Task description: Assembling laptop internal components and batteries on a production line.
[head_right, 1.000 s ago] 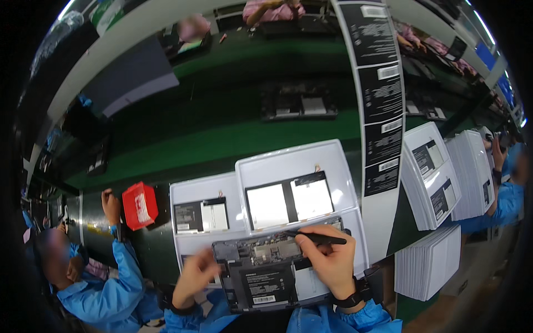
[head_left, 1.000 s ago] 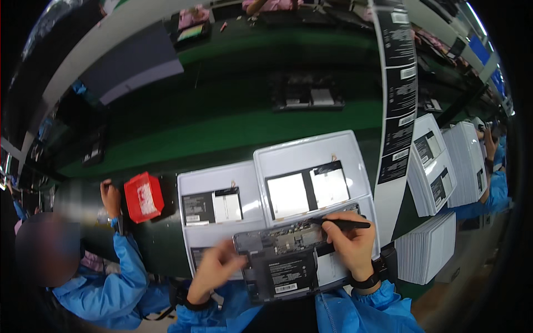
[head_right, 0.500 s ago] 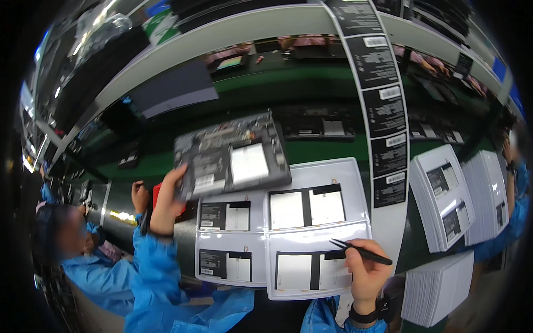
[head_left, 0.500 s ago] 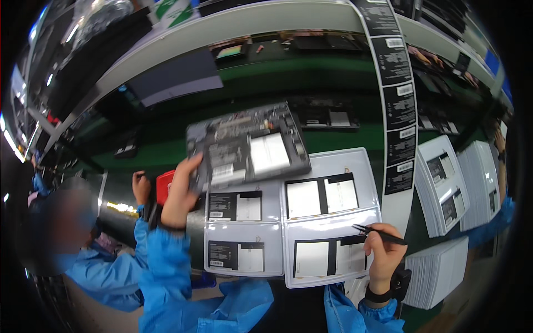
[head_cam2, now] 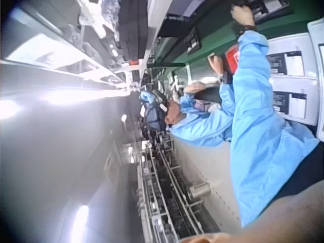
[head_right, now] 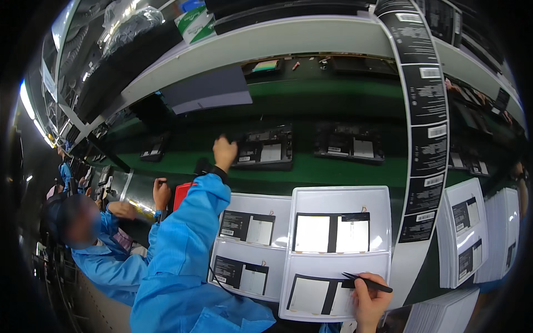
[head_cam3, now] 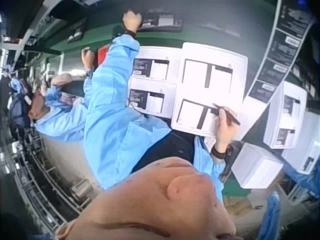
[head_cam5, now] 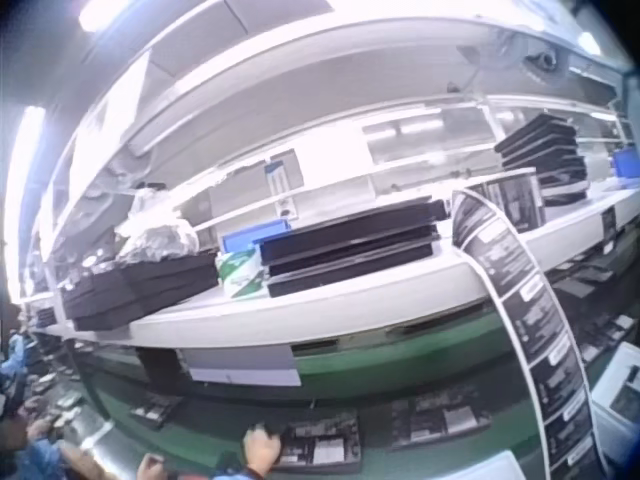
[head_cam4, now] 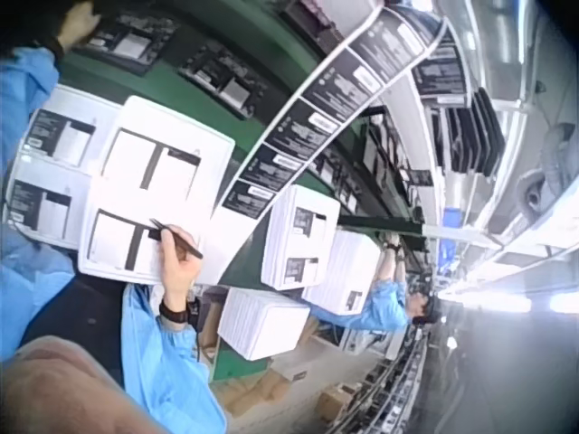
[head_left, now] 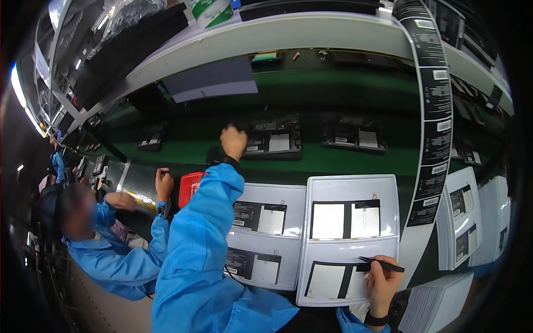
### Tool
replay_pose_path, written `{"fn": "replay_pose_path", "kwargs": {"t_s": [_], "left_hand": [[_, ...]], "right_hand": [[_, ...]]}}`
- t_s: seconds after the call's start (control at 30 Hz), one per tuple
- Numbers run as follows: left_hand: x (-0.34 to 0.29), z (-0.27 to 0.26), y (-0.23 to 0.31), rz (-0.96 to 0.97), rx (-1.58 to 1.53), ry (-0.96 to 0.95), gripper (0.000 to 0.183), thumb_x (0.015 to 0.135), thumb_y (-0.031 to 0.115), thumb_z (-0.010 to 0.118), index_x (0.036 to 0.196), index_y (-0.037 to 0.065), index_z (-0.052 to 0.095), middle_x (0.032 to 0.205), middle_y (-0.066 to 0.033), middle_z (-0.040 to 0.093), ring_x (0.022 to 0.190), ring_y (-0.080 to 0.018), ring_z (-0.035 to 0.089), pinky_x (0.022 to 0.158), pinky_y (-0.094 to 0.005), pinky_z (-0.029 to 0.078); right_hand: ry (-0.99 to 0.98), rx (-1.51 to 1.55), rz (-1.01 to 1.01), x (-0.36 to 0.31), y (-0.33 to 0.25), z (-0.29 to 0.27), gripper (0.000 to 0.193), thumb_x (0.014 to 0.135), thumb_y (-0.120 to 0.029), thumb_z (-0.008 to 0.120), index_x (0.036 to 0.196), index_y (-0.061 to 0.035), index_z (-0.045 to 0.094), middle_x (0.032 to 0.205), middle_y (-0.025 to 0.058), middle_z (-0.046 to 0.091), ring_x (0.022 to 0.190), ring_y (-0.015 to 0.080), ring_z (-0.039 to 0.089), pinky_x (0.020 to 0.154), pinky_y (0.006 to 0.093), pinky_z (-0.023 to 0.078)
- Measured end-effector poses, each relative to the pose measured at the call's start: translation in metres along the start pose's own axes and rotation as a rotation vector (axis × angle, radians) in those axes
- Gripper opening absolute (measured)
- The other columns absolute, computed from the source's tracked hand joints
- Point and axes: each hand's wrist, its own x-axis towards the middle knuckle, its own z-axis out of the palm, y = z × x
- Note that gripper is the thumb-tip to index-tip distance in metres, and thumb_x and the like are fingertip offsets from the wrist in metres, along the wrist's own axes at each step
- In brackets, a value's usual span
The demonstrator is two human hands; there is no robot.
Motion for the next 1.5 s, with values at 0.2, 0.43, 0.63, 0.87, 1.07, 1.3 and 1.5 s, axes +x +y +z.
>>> {"fn": "replay_pose_path", "kwargs": {"t_s": [0.2,0.43,0.63,0.87,1.07,1.3,1.5], "left_hand": [[-0.098,0.031,0.133,0.49,-0.48,-0.494,0.058,0.088,0.021,0.069,0.138,0.0,0.049,0.137,-0.0274,0.053,0.127,-0.0418,0.052,0.109,-0.0442,0.041],[-0.092,0.119,0.156,0.466,-0.409,-0.319,0.055,0.084,0.013,0.069,0.138,0.011,0.058,0.135,-0.025,0.058,0.13,-0.045,0.048,0.111,-0.0472,0.04],[-0.08,0.118,0.178,0.241,-0.764,-0.27,0.049,0.079,0.005,0.068,0.128,0.002,0.064,0.108,-0.015,0.072,0.105,-0.0293,0.068,0.095,-0.0407,0.052],[-0.063,0.081,0.191,-0.549,-1.239,-0.974,0.028,0.089,0.031,0.07,0.099,0.006,0.063,0.086,-0.0022,0.063,0.067,-0.0149,0.061,0.042,-0.03,0.043],[-0.073,-0.037,0.198,-0.358,-1.324,-0.754,0.021,0.092,0.029,0.066,0.096,0.008,0.064,0.08,-0.0005,0.063,0.058,-0.0087,0.056,0.038,-0.0214,0.032],[-0.193,-0.157,0.14,-0.369,-1.436,-0.573,0.033,0.09,0.013,0.067,0.12,0.001,0.061,0.111,-0.0085,0.068,0.101,-0.0177,0.065,0.089,-0.0342,0.053],[-0.327,-0.203,0.073,-0.647,-1.302,-1.07,0.036,0.092,0.008,0.064,0.124,-0.008,0.057,0.117,-0.0135,0.068,0.097,-0.0207,0.068,0.084,-0.0339,0.057]], "right_hand": [[0.045,-0.056,-0.003,0.001,0.002,0.0,0.012,0.09,-0.002,0.064,0.102,-0.0006,0.06,0.059,-0.0006,0.051,0.042,0.0051,0.041,0.039,0.0197,0.028],[0.062,-0.03,0.038,-0.004,-0.009,0.01,0.012,0.09,0.0,0.063,0.102,0.0025,0.061,0.059,0.0023,0.054,0.04,0.0068,0.042,0.038,0.0214,0.03],[0.066,0.075,0.08,-0.002,-0.025,0.01,0.011,0.086,0.004,0.07,0.097,0.0037,0.068,0.064,0.0031,0.062,0.049,0.0064,0.053,0.044,0.0194,0.037],[-0.035,0.083,0.013,0.006,-0.013,0.002,0.018,0.088,-0.002,0.074,0.104,0.0034,0.07,0.073,0.0047,0.067,0.057,0.0066,0.059,0.045,0.0192,0.04],[-0.094,0.106,-0.006,-0.001,-0.014,0.003,0.018,0.088,-0.003,0.074,0.105,0.003,0.071,0.08,0.0056,0.069,0.063,0.0074,0.061,0.05,0.019,0.044],[0.003,0.231,-0.18,-0.008,-0.008,-0.006,0.014,0.089,0.001,0.07,0.102,0.0043,0.07,0.083,0.0086,0.069,0.062,0.0093,0.06,0.054,0.0213,0.045],[0.218,0.412,-0.341,-0.026,-0.04,-0.012,0.014,0.086,0.007,0.067,0.1,0.0066,0.068,0.089,0.013,0.068,0.062,0.0109,0.059,0.055,0.0226,0.047]]}}
